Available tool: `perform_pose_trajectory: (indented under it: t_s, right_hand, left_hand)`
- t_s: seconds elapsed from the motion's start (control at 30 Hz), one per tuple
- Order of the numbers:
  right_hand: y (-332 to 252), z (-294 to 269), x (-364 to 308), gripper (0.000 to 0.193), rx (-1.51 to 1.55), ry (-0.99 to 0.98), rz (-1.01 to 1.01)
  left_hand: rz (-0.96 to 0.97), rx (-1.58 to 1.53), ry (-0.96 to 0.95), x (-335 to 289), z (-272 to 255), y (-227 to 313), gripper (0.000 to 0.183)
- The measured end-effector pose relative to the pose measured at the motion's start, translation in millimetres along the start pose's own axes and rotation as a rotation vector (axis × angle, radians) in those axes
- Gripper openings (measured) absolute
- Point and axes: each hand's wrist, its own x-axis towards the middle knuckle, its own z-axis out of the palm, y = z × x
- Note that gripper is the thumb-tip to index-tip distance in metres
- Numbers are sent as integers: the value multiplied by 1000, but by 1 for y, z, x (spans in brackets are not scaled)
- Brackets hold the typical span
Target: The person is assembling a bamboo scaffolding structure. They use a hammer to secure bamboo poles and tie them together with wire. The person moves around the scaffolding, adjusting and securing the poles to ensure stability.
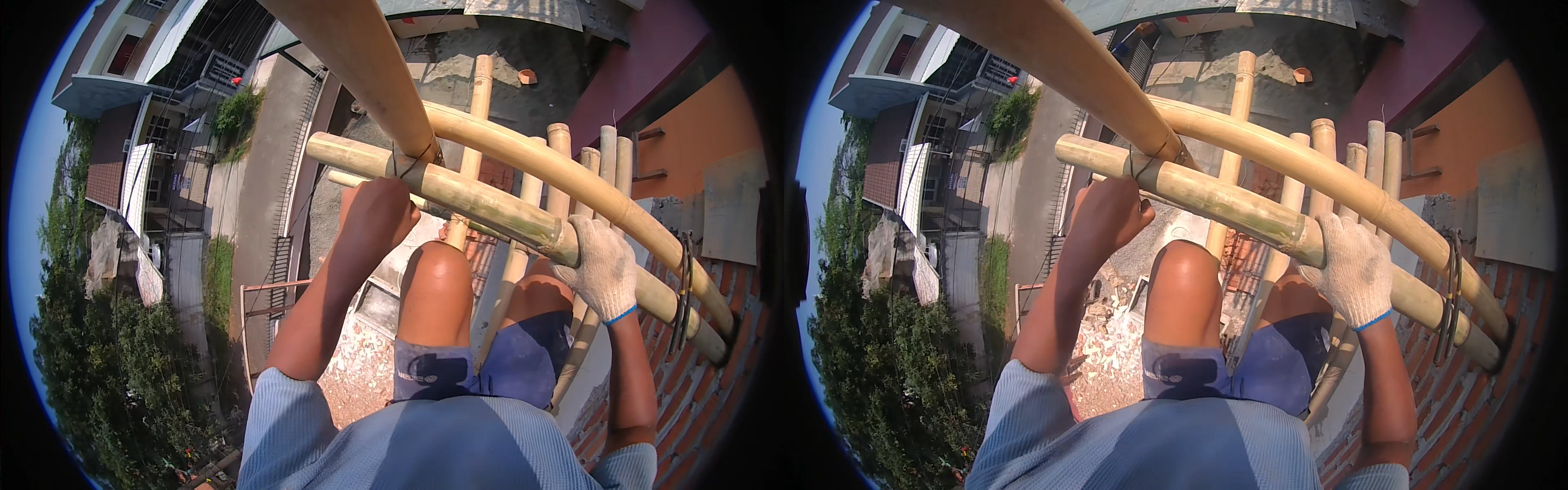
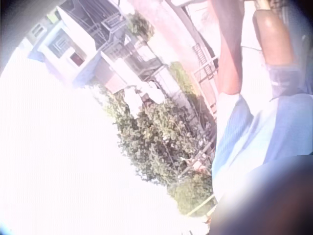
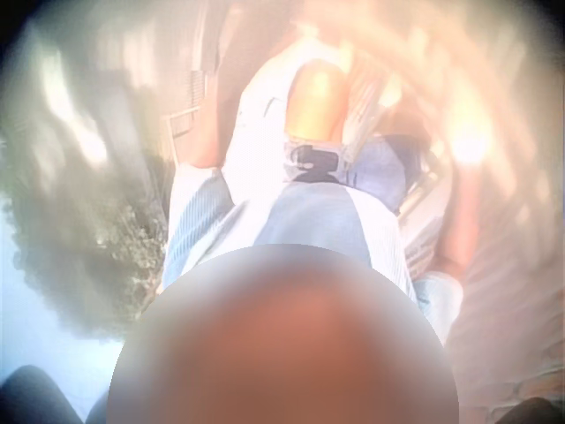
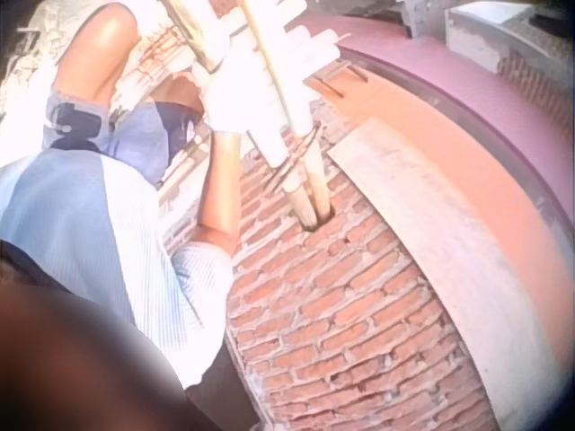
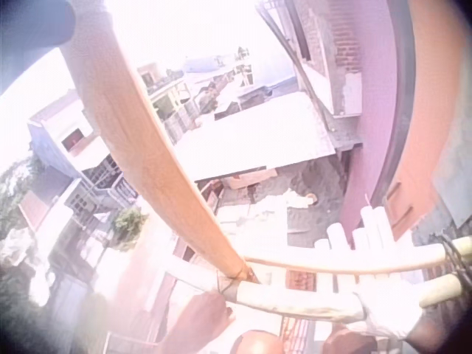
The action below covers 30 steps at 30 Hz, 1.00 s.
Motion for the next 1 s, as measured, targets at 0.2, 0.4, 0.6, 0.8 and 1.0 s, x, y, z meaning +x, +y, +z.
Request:
perform_pose_trajectory:
  t_s: [0.2,0.4,0.6,0.8,1.0]
  right_hand:
    - [-5,-14,4,64,52,-142,40]
    - [5,0,-1,71,94,-193,30]
    - [6,-25,4,68,204,-31,26]
    - [91,-68,-57,53,-1,313,789]
    - [150,-16,-100,52,-241,81,876]
  left_hand:
    - [-78,-35,-47,7,5,-11,23]
    - [-233,-910,-300,15,20,-47,32]
    - [-295,-1570,-445,9,40,-73,28]
    - [-332,-2069,-614,6,56,-82,17]
    - [-203,-347,-334,24,-24,-92,59]
